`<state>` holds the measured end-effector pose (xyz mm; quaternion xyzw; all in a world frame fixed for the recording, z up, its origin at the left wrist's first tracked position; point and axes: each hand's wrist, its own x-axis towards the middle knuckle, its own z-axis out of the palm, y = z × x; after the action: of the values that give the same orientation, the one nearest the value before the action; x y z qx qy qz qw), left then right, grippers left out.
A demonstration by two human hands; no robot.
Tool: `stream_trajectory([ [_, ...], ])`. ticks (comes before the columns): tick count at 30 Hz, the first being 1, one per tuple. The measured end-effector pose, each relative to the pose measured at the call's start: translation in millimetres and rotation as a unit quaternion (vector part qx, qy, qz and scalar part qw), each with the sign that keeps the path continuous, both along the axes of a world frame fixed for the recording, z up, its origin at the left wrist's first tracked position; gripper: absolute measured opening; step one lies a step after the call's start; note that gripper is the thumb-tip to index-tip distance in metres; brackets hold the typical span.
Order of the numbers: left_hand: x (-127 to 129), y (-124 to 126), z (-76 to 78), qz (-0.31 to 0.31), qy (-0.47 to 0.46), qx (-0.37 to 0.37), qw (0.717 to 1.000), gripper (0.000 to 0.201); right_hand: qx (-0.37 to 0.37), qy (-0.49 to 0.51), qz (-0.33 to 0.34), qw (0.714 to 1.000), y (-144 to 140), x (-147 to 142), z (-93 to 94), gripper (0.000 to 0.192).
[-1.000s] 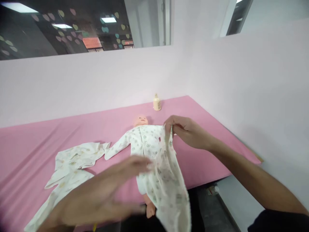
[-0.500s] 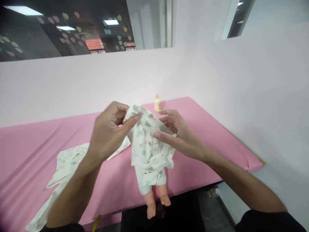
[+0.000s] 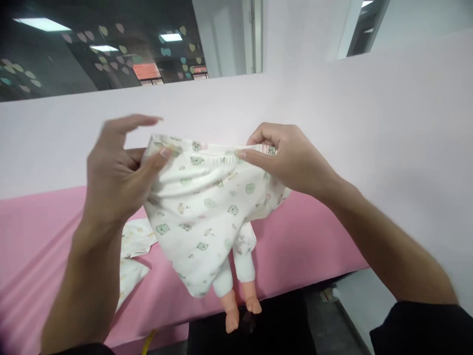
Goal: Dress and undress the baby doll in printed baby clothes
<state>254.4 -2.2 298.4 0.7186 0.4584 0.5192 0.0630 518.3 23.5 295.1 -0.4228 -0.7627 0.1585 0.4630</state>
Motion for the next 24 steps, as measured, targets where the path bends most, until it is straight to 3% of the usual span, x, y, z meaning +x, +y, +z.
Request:
stream_trajectory([
  [3,-12,15,-21.1,-0.023,0.038,-0.023,0.999,0.019,-0.017,-0.016,0.009,1.000,-1,-7,-2.9,0.024],
  [7,-22,27,-36.5,-0.068,0.081,-0.091,0.990,0.025,-0.065,-0.018,0.044,0.997,-1,-13,-4.0,0.022],
  [13,5,11,-51.3,-0.166,0.159,-0.077,0.970,0.031,-0.111,-0.005,0.056,0.992,-1,-24,3.6,0.018],
  [16,22,6,-60.9,-0.138,0.157,-0.107,0.972,0.043,-0.107,0.011,0.062,0.992,-2,-28,6.5,0.018],
  [18,25,10,-65.5,-0.103,0.145,-0.137,0.975,0.037,-0.097,0.020,0.051,0.994,-4,-28,7.7,0.020],
  [21,13,20,-64.6,-0.064,0.142,-0.168,0.973,0.026,-0.076,0.029,0.003,0.997,-7,-19,8.0,0.022],
  [24,-12,27,-50.6,-0.031,0.149,-0.189,0.970,0.025,-0.052,0.027,-0.049,0.997,-5,-4,5.6,0.022],
])
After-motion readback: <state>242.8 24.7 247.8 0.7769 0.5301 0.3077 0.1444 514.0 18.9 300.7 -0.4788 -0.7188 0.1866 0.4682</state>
